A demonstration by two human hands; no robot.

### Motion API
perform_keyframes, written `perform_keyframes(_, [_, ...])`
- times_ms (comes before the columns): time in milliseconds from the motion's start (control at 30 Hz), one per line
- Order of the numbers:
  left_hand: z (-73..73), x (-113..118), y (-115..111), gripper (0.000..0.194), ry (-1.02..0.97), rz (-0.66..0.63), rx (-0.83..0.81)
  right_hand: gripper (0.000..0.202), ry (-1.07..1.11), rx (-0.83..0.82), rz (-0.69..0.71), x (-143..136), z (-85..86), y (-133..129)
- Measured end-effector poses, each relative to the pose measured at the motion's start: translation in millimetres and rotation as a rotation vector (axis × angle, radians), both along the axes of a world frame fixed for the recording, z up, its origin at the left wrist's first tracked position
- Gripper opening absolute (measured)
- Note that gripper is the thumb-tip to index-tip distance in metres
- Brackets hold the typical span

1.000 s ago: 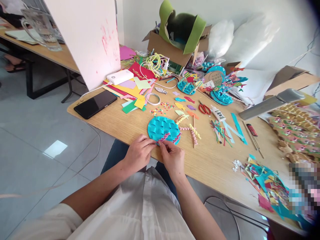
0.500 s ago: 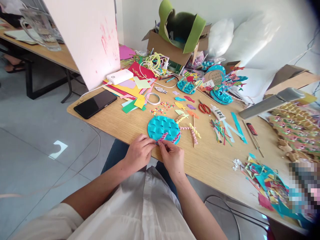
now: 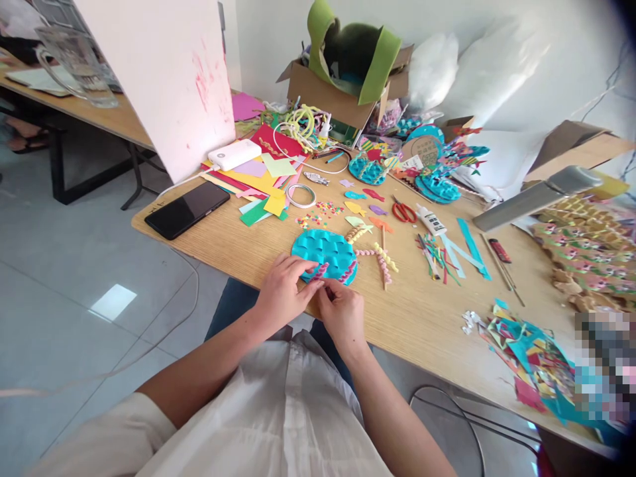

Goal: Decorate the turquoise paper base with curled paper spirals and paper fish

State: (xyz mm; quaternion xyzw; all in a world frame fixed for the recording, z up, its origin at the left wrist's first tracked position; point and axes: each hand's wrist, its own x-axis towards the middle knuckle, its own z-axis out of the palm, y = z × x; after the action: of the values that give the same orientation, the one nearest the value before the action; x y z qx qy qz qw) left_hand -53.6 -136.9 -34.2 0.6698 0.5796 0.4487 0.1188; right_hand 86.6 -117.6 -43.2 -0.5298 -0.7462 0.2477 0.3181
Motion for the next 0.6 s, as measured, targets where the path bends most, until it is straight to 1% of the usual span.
perform_keyframes(133, [3.9,1,11,0.002,-0.009,-0.031,-0.019,0.028,-0.029,-0.003,0.008,-1,0.8,2])
perform_keyframes(233, [3.4,-1,14,0.007,-0.009,-0.035,-0.026,0.028,-0.017,-0.027,0.009,-1,3.1,2])
perform_keyframes(400, [2.1,-4,14,0.009,-0.015,-0.020,-0.021,0.029,-0.004,-0.076,-0.006,-1,6.5,1])
perform_keyframes(600, [3.1,-5,16,0.009,0.010,-0.024,-0.022,0.024,-0.073,-0.061,-0.011,-3,7.1,3])
